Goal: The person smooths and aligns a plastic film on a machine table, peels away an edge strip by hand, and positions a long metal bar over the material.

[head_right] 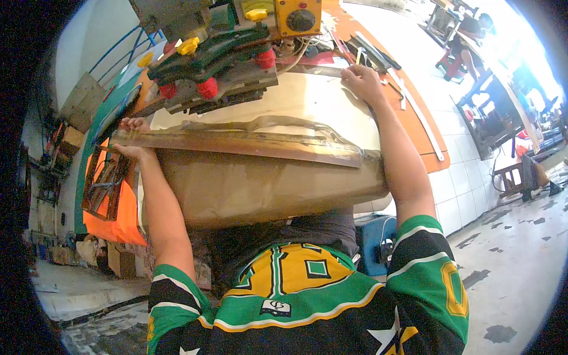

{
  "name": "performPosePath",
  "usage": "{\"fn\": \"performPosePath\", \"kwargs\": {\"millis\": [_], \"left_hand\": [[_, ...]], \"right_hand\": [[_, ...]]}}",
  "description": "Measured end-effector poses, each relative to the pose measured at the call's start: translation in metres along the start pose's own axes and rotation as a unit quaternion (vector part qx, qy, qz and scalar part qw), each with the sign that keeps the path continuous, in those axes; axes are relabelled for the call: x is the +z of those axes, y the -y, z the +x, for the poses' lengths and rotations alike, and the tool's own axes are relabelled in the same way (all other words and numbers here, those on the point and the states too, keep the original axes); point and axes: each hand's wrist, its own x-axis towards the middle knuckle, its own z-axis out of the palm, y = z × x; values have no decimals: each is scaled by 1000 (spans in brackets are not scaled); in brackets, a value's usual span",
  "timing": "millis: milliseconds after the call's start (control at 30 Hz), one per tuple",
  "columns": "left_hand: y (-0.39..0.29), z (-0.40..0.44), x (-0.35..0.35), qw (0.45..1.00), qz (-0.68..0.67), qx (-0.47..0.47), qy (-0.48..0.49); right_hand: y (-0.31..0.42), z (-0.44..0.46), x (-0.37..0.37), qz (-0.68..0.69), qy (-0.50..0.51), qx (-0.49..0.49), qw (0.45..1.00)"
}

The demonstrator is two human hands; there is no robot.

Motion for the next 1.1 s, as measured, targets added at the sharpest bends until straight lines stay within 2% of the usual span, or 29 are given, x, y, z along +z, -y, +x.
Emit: {"fn": "performPosePath", "kwargs": {"millis": [133,200,300,633,733,800,1033,1100], "left_hand": [[2,-1,9,1000,5,18,4],[3,-4,12,998,-24,0,59],[-2,0,10,996,-15,-26,85],[-3,3,0,998,-12,-10,68],[-2,5,-3,995,0,-20,93],[-2,3,0,997,43,9,61],[-1,3,-1,1000,24,16,8],[-2,4,-3,998,43,18,-29]], "right_hand": [[-4,2,2,9,2,-12,1000],[-8,2,6,71,-27,-21,997],[-14,6,7,68,-24,-29,997],[-14,5,5,50,-33,-32,998],[-11,4,4,68,-34,-32,997],[-9,3,4,38,-40,-20,998],[3,-1,-1,-31,-16,6,999],[-1,2,2,-30,-38,-19,999]]}}
